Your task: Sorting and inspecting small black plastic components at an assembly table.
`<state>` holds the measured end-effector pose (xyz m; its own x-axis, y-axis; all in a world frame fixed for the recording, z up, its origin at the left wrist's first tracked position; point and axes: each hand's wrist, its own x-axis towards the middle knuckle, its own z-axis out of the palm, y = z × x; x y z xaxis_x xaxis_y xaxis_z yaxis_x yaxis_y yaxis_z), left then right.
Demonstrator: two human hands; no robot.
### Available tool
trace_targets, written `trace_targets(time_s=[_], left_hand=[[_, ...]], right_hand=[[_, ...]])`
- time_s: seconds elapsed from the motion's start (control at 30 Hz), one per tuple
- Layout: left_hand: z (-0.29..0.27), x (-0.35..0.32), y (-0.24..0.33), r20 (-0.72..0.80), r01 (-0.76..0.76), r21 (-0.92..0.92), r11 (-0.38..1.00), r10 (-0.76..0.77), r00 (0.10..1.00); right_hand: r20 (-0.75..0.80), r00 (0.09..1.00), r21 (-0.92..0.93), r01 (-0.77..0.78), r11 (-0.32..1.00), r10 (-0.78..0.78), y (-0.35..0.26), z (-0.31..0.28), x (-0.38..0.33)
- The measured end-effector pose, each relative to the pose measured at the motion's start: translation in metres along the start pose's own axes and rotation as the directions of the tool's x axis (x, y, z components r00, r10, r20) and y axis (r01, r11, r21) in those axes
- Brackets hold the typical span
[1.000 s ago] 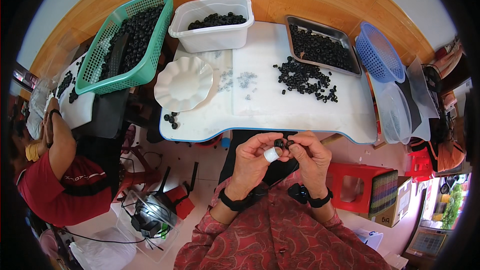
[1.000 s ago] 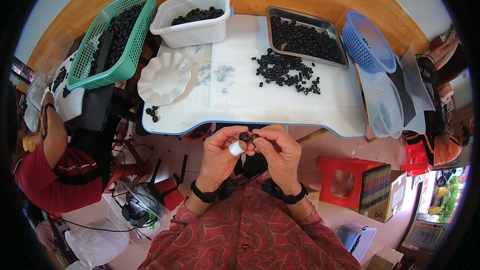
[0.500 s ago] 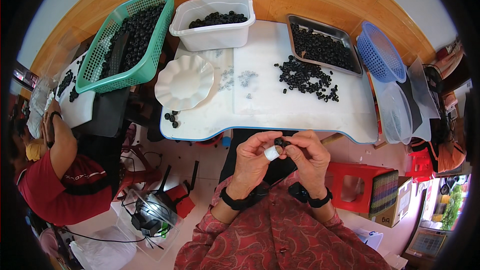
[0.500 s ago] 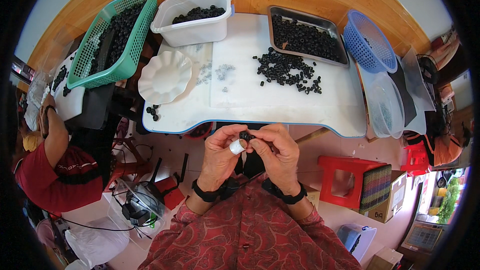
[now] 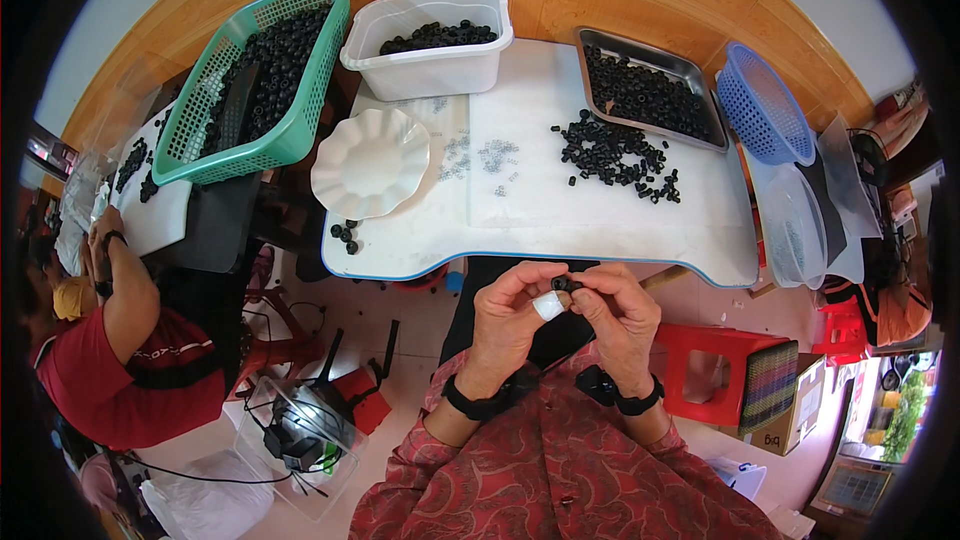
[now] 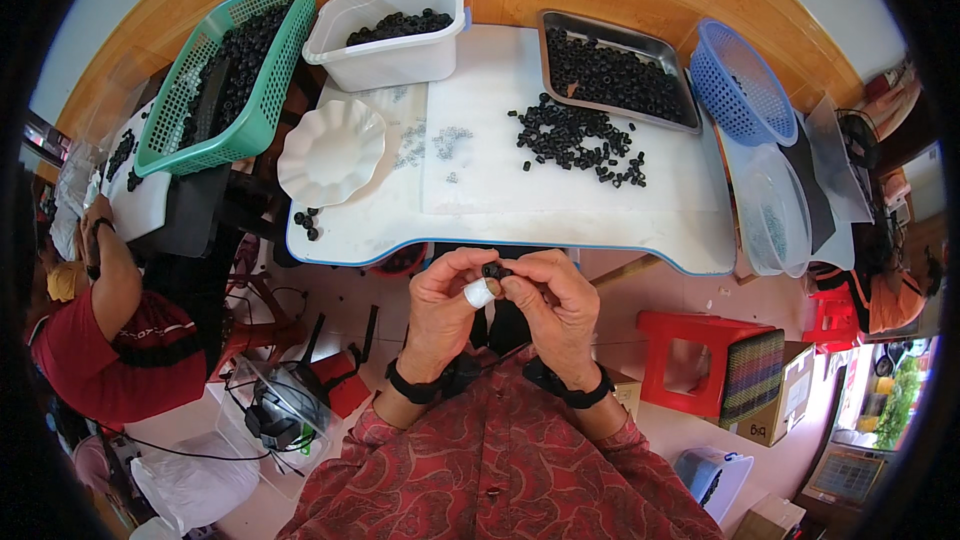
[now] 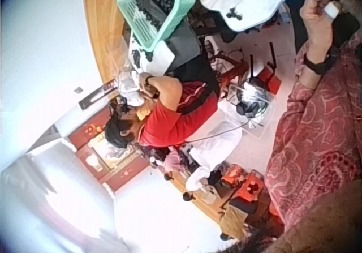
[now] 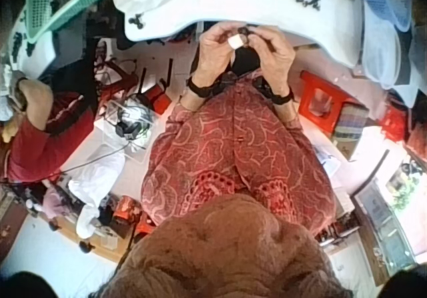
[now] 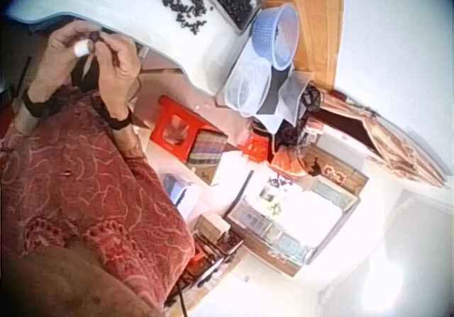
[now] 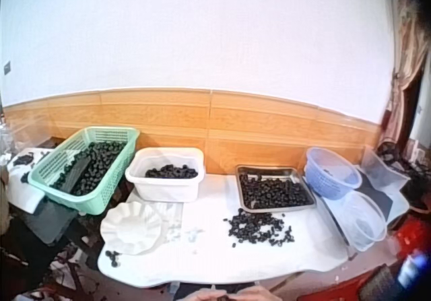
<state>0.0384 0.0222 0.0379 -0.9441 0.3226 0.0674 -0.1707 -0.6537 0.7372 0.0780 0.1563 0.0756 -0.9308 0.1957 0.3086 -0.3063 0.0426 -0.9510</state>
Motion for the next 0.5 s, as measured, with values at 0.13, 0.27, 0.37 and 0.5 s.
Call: trace_targets(time_s=[0.13, 0.27, 0.37, 0.5], left_hand=[[0.0, 0.001, 0.001, -0.013, -0.113, 0.247, 0.962, 0.12, 0.993], [0.003, 0.0, 0.007, -0.034, -0.133, 0.366, 0.921, 0.156, 0.987], [0.004, 0.001, 0.011, 0.043, -0.23, 0.624, 0.747, 0.26, 0.965], [0.006, 0.005, 0.015, 0.164, -0.352, 0.773, 0.527, 0.37, 0.915]], right_hand=[[-0.04, 0.991, -0.024, -0.125, 0.992, 0.124, -0.001, 0.001, -0.001], [-0.092, 0.961, 0.057, -0.256, 0.965, 0.26, 0.005, 0.002, -0.003], [-0.081, 0.933, 0.195, -0.331, 0.923, 0.351, 0.016, 0.002, -0.002], [-0.045, 0.91, 0.33, -0.375, 0.866, 0.412, 0.027, 0.002, -0.002]])
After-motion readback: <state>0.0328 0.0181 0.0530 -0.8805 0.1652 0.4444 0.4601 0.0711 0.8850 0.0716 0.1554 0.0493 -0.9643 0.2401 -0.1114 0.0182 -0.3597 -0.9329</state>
